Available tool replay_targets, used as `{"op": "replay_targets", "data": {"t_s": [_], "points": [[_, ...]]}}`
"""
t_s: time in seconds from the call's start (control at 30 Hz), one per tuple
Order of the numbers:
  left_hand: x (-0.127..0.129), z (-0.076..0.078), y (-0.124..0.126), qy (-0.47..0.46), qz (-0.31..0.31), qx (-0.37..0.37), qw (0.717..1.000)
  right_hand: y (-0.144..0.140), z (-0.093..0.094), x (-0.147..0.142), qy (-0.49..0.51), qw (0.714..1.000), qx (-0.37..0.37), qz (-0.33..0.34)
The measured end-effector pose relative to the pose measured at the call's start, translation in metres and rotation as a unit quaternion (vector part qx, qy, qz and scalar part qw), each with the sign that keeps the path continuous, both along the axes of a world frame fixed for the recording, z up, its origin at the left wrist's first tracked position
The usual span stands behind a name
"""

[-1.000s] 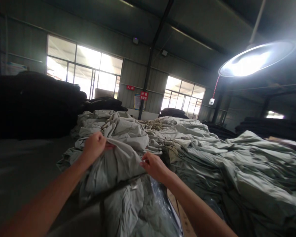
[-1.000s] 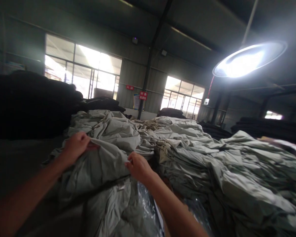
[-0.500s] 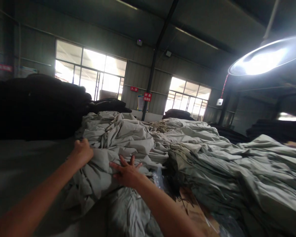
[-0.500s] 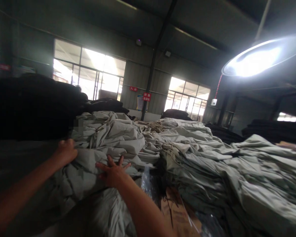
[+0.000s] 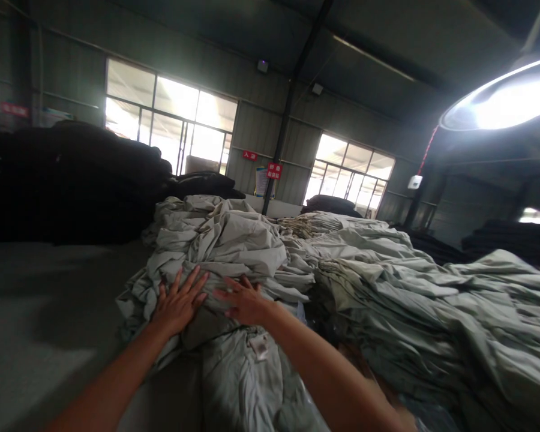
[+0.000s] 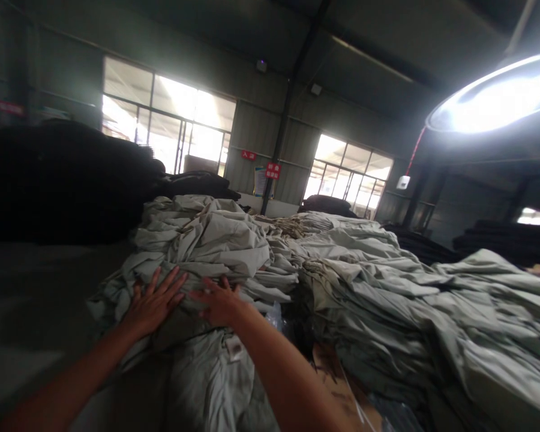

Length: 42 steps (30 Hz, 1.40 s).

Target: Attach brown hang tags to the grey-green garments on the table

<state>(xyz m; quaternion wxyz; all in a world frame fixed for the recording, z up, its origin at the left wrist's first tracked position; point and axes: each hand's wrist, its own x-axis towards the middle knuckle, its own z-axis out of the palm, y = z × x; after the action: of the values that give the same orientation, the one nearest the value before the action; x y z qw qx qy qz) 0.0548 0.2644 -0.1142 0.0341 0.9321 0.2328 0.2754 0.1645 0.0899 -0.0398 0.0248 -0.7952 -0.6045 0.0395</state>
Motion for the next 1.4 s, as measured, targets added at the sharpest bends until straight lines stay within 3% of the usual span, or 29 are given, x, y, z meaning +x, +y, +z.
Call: {"op": "replay_targets", "data": {"t_s": [0.07, 0.17, 0.3, 0.37, 0.47, 0.53, 0.67, 0.73, 0.83, 0.97, 1.07, 1.2, 1.27, 1.4], "points": [[-0.002, 0.005, 0.0, 0.033, 0.012, -0.02, 0.999, -0.023, 0.005, 0.004, -0.034, 0.999, 0.011, 0.014], [-0.006, 0.026, -0.013, 0.094, 0.017, -0.03, 0.995, -0.06, 0.01, 0.009, -0.061, 0.998, 0.013, 0.005], [-0.011, 0.056, -0.05, 0.121, 0.049, 0.027, 0.991, -0.102, 0.009, 0.013, -0.054, 0.998, 0.0, -0.027], [-0.011, 0.063, -0.074, 0.114, 0.059, 0.062, 0.99, -0.117, 0.005, 0.015, -0.058, 0.998, -0.001, -0.038], [-0.005, 0.055, -0.096, 0.065, 0.012, 0.095, 0.993, -0.131, 0.001, 0.019, -0.068, 0.997, 0.009, -0.047], [0.0, 0.041, -0.091, 0.052, -0.042, 0.079, 0.995, -0.137, -0.001, 0.019, -0.073, 0.996, 0.02, -0.05], [0.01, 0.026, -0.058, 0.1, -0.008, -0.06, 0.993, -0.15, 0.001, 0.018, -0.084, 0.994, 0.032, -0.061], [0.014, 0.033, -0.052, 0.146, 0.006, -0.065, 0.987, -0.16, 0.003, 0.017, -0.082, 0.993, 0.036, -0.07], [0.02, 0.054, -0.07, 0.202, 0.032, -0.019, 0.979, -0.175, 0.005, 0.018, -0.067, 0.993, 0.042, -0.088], [0.024, 0.068, -0.102, 0.162, 0.018, 0.063, 0.985, -0.19, 0.006, 0.018, -0.043, 0.991, 0.06, -0.115], [0.026, 0.065, -0.1, 0.138, 0.008, 0.03, 0.99, -0.203, 0.005, 0.018, -0.025, 0.987, 0.083, -0.138], [0.029, 0.065, -0.089, 0.187, 0.014, -0.027, 0.982, -0.226, 0.003, 0.016, -0.016, 0.977, 0.131, -0.167], [0.028, 0.071, -0.095, 0.187, 0.01, -0.019, 0.982, -0.237, 0.001, 0.016, -0.026, 0.969, 0.134, -0.207], [0.024, 0.084, -0.128, 0.156, 0.017, 0.025, 0.987, -0.251, -0.005, 0.014, -0.046, 0.928, 0.069, -0.364]]}}
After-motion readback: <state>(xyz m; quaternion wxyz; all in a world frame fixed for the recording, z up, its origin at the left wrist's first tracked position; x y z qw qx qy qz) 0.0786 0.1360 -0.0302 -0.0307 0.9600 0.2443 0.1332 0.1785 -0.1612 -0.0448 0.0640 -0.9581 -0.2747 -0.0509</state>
